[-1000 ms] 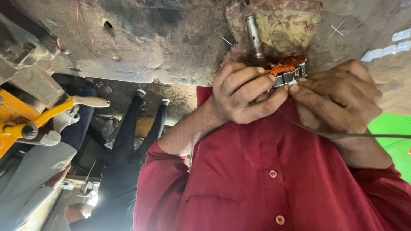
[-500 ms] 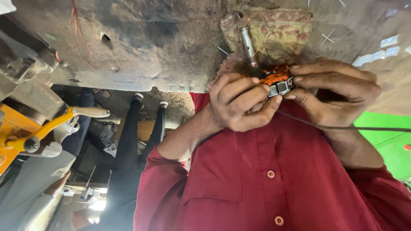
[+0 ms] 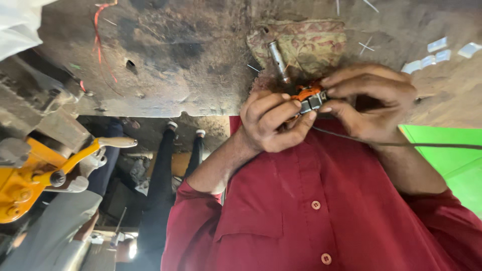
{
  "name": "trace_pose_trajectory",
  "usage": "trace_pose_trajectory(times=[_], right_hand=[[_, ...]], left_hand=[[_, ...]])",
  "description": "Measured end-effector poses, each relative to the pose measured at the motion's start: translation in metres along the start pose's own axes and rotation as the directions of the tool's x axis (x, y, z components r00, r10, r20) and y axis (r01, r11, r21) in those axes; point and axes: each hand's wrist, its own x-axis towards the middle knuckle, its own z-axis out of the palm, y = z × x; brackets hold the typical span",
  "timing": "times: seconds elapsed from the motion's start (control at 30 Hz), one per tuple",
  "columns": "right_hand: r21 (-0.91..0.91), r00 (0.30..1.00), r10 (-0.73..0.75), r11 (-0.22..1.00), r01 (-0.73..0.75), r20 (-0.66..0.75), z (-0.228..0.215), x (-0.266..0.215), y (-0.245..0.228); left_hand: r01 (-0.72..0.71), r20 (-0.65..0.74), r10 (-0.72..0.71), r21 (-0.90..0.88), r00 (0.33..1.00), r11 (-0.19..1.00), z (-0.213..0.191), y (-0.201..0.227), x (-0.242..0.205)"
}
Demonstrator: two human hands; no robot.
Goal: The person inserts small white rectangular pieces into slots on a circular metal component with copper windings. They repeatedly pick up the pieces from the workbench and place them into the component while holding it with both hands.
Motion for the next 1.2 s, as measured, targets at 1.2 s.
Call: trace_pose_trajectory(times=[1.2], right_hand=[[-0.817, 0.95, -0.297, 0.568, 0.095, -0.096, -0.106, -0.027, 0.047]], left_hand=[[0.405, 0.027, -0.406, -0.158, 0.913, 0.9, 0.002, 0.002, 0.002]])
